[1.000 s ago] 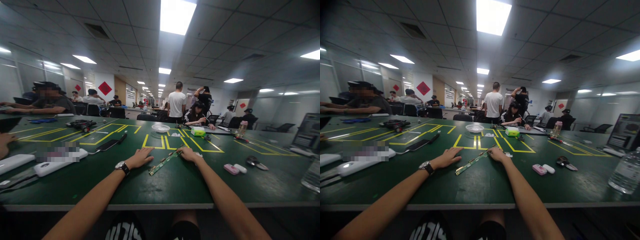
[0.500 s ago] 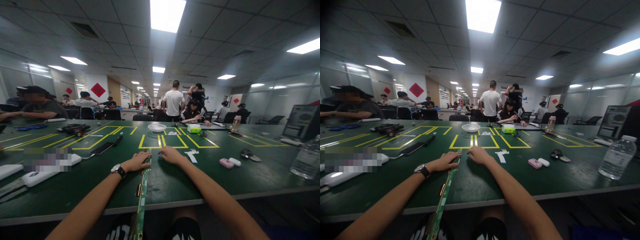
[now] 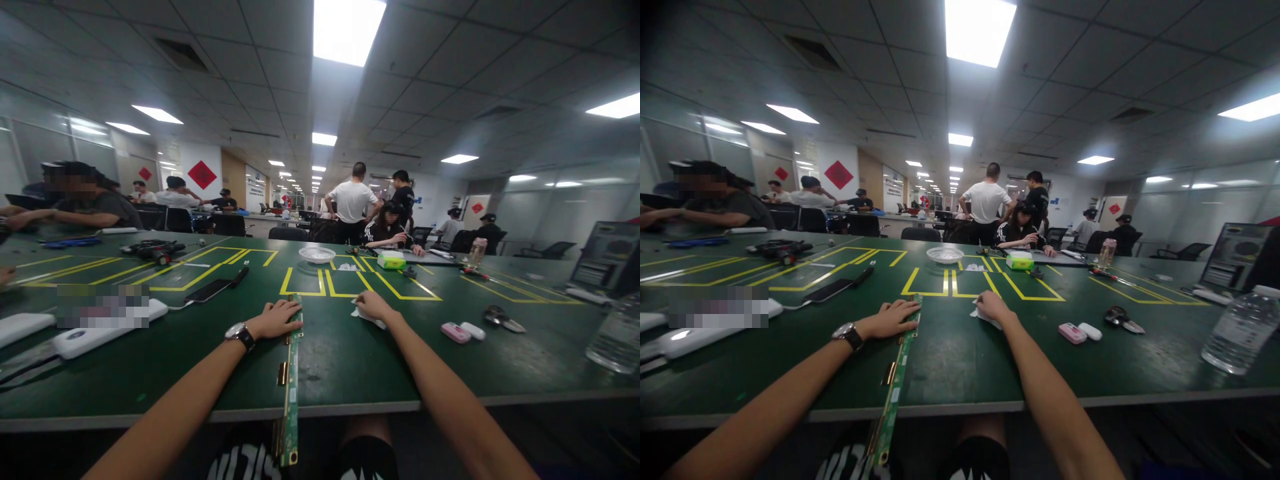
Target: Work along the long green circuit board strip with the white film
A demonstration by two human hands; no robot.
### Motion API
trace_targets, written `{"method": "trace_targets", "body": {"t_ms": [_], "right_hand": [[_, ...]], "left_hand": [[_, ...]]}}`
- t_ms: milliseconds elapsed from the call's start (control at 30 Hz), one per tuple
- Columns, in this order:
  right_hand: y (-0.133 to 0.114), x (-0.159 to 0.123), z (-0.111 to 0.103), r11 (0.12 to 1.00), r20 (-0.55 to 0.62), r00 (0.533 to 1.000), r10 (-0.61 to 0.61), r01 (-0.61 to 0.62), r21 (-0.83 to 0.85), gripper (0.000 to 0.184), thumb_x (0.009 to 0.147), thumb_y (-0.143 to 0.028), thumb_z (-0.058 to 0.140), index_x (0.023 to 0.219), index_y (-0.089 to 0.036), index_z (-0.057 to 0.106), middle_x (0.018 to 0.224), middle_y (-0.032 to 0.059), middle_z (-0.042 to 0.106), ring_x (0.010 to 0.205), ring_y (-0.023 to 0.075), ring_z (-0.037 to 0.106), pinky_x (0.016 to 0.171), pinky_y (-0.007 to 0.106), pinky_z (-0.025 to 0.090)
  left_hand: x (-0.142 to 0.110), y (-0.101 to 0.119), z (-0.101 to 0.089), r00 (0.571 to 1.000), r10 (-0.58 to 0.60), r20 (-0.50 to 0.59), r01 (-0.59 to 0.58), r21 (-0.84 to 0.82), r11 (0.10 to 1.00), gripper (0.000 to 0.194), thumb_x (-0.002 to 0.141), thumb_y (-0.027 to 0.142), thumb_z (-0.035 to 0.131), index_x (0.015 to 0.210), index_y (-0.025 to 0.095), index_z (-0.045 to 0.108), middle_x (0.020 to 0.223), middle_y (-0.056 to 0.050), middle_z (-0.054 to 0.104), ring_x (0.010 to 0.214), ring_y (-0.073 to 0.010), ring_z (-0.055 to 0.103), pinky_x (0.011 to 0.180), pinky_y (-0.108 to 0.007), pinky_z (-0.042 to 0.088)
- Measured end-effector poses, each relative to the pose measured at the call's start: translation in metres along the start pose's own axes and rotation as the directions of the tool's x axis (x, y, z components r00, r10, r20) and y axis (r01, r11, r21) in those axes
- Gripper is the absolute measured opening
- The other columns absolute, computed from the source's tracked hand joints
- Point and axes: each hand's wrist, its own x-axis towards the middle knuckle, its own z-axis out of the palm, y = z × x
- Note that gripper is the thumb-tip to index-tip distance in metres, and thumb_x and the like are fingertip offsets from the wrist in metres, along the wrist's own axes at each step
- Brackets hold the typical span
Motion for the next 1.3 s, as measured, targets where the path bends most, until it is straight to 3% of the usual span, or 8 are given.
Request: {"method": "trace_targets", "body": {"t_ms": [67,100,200,233,267,733,1300], "right_hand": [[-0.014,0.0,0.004,0.984,0.085,0.98,-0.179,0.176,0.04,0.023,0.088,-0.028,0.055,0.107,-0.018,0.062,0.111,0.0054,0.06,0.098,0.0187,0.058,0.087,0.035,0.048],[-0.022,-0.001,0.006,0.944,0.124,0.937,-0.328,0.32,0.079,0.021,0.087,-0.023,0.056,0.105,-0.018,0.064,0.109,0.0052,0.062,0.098,0.0181,0.058,0.09,0.033,0.046],[-0.044,-0.004,0.014,0.686,0.121,0.676,-0.726,0.702,0.191,0.027,0.085,-0.016,0.051,0.107,-0.015,0.066,0.11,0.0087,0.064,0.104,0.0196,0.056,0.096,0.032,0.04],[-0.049,-0.006,0.016,0.622,0.098,0.616,-0.781,0.758,0.196,0.03,0.085,-0.016,0.049,0.11,-0.014,0.066,0.112,0.0106,0.063,0.106,0.0205,0.056,0.097,0.033,0.039],[-0.053,-0.007,0.018,0.602,0.078,0.599,-0.797,0.776,0.187,0.031,0.086,-0.016,0.047,0.111,-0.014,0.065,0.114,0.0115,0.063,0.106,0.0208,0.055,0.097,0.034,0.039],[-0.051,-0.008,0.018,0.55,0.07,0.547,-0.834,0.813,0.192,0.035,0.087,-0.011,0.042,0.112,-0.015,0.065,0.115,0.0103,0.063,0.105,0.0182,0.057,0.097,0.031,0.039],[-0.05,-0.009,0.019,0.585,0.081,0.58,-0.811,0.801,0.127,0.035,0.089,-0.014,0.041,0.116,-0.014,0.063,0.118,0.0121,0.061,0.108,0.0197,0.055,0.096,0.032,0.04]], "left_hand": [[-0.001,0.0,-0.001,1.0,-0.005,0.02,0.005,-0.005,1.0,0.067,0.089,0.068,0.028,0.144,0.03,0.029,0.151,-0.007,0.024,0.133,-0.0328,0.021,0.099,-0.054,0.021],[-0.001,0.0,-0.001,1.0,-0.006,0.027,0.006,-0.006,1.0,0.069,0.088,0.07,0.028,0.145,0.03,0.028,0.151,-0.007,0.022,0.134,-0.0331,0.02,0.099,-0.054,0.021],[-0.001,0.0,-0.001,0.999,-0.014,0.04,0.014,-0.009,1.0,0.073,0.086,0.073,0.029,0.145,0.031,0.027,0.152,-0.007,0.021,0.134,-0.0339,0.018,0.1,-0.055,0.019],[-0.002,0.0,-0.001,0.999,-0.015,0.043,0.016,-0.01,1.0,0.073,0.086,0.073,0.029,0.145,0.031,0.026,0.152,-0.007,0.021,0.135,-0.0339,0.018,0.1,-0.055,0.019],[-0.002,0.0,-0.001,0.999,-0.016,0.047,0.017,-0.012,1.0,0.073,0.085,0.073,0.03,0.145,0.031,0.026,0.152,-0.006,0.021,0.135,-0.0339,0.018,0.1,-0.054,0.019],[0.0,0.0,0.001,0.999,-0.028,0.03,0.028,0.018,0.999,0.068,0.089,0.068,0.031,0.145,0.03,0.028,0.152,-0.008,0.021,0.135,-0.0324,0.019,0.1,-0.053,0.02],[-0.001,-0.001,0.0,0.999,-0.024,0.046,0.023,0.004,1.0,0.071,0.088,0.07,0.029,0.146,0.029,0.026,0.152,-0.008,0.02,0.135,-0.0329,0.018,0.1,-0.054,0.02]]}}
